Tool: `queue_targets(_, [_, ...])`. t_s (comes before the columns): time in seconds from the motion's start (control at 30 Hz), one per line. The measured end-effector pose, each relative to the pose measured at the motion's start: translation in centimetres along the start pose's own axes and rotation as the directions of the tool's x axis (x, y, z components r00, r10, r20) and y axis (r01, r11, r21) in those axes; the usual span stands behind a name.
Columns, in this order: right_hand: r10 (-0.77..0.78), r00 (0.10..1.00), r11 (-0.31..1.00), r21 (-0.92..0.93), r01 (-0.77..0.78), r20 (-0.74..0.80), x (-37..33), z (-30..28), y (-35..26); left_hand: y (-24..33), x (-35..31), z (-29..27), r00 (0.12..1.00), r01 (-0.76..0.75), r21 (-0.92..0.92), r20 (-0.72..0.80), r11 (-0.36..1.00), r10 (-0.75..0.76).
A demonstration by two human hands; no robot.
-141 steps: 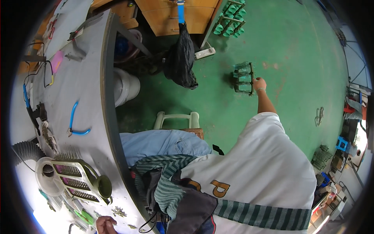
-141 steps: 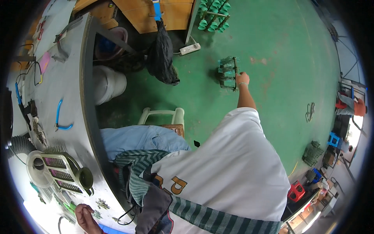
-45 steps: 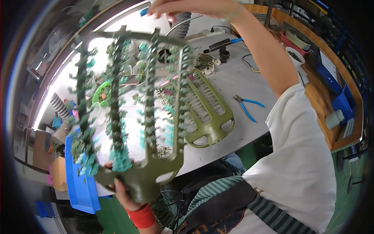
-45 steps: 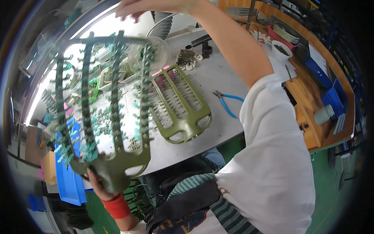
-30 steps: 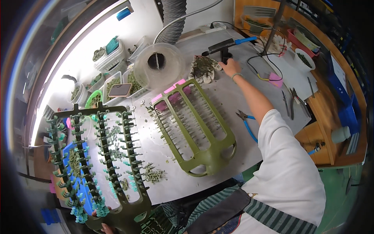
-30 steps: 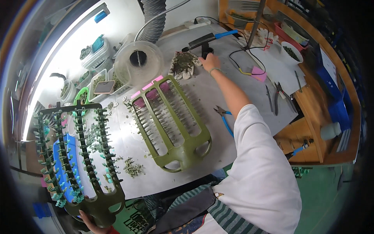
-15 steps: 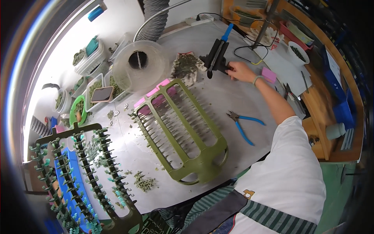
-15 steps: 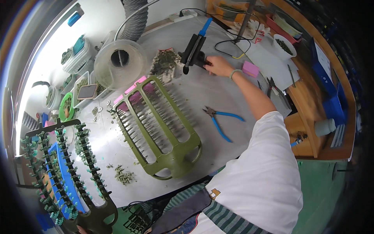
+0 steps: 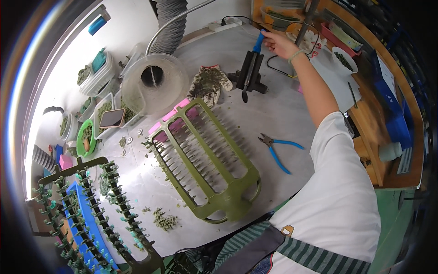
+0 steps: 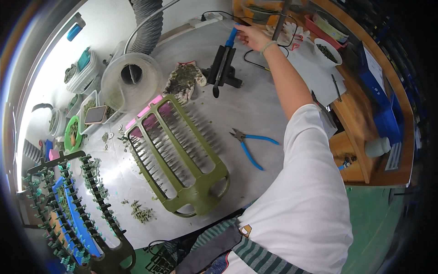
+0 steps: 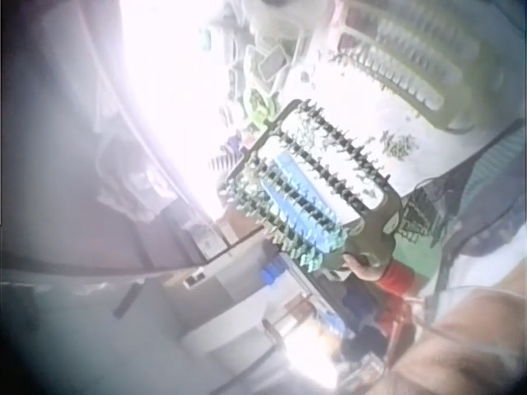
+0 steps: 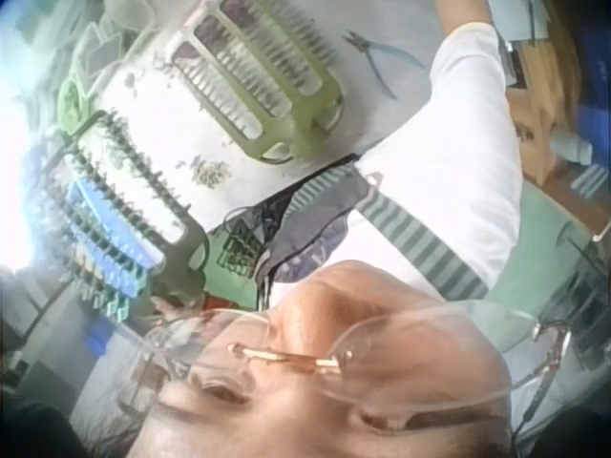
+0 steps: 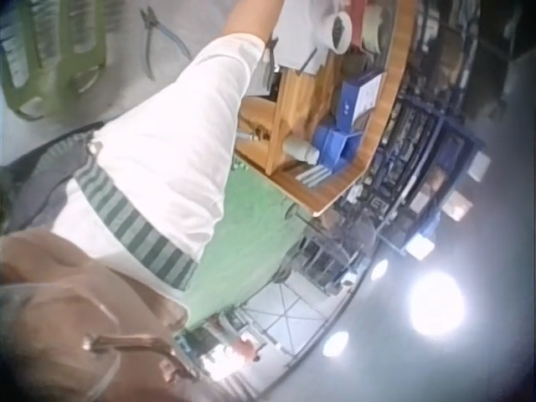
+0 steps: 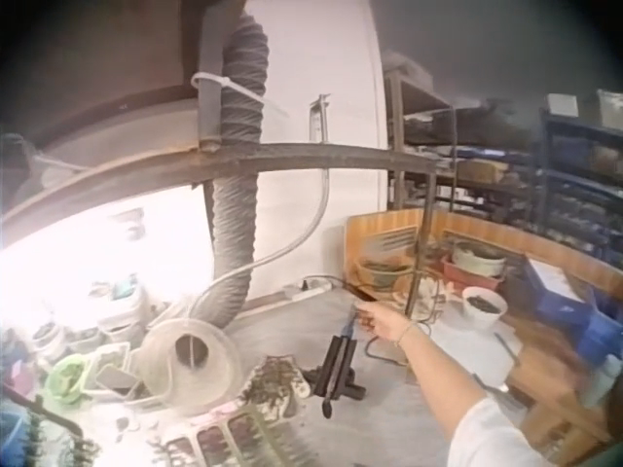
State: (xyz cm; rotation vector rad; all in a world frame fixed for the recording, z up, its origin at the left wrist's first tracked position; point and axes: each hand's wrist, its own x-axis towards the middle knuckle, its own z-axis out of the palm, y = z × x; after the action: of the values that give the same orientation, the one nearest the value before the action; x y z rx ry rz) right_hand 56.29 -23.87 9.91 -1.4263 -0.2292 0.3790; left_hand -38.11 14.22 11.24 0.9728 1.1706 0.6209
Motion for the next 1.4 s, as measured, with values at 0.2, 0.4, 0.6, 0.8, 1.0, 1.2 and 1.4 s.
queue_targets(0.2, [0.020,0.998,0.999,-0.029,-0.018,0.065,0.9,-1.5,0.1,1.8,-6.1,14.5,0.853,-0.276,0.419,-0.307,0.865,0.422])
queue_targets(0.4, [0.068,0.994,0.998,0.001,-0.068,0.082,1.0,-1.5,0.9,1.9,-7.0,15.0,0.799,-0.146,0.690,-0.341,0.709,0.495])
queue_targets(0.6, [0.085,0.993,0.996,0.003,-0.086,0.077,1.0,-2.1,0.7,0.2,-6.2,17.8,0.667,-0.564,0.160,-0.491,0.810,0.561])
queue_targets(0.8, [0.130,0.991,0.991,0.004,-0.130,0.039,1.0,-1.2,0.9,-1.4,-5.6,12.6,0.688,-0.530,0.360,-0.347,0.768,0.637])
queue_targets(1.0, [0.127,0.986,0.991,-0.051,-0.122,0.111,2.6,-3.5,0.9,-3.0,-4.1,6.3,0.629,-0.626,0.408,-0.241,0.665,0.739])
queue_targets(1.2, [-0.378,0.925,0.833,-0.449,0.323,-0.035,-5.2,6.7,-3.7,-1.3,-5.9,11.2,0.800,-0.572,-0.060,-0.261,0.818,0.540])
queue_targets(1.4, [-0.227,0.463,0.491,-0.310,0.814,0.857,-20.2,30.6,-3.5,0.2,-5.7,13.2,0.721,-0.693,-0.210,-0.221,0.690,0.657])
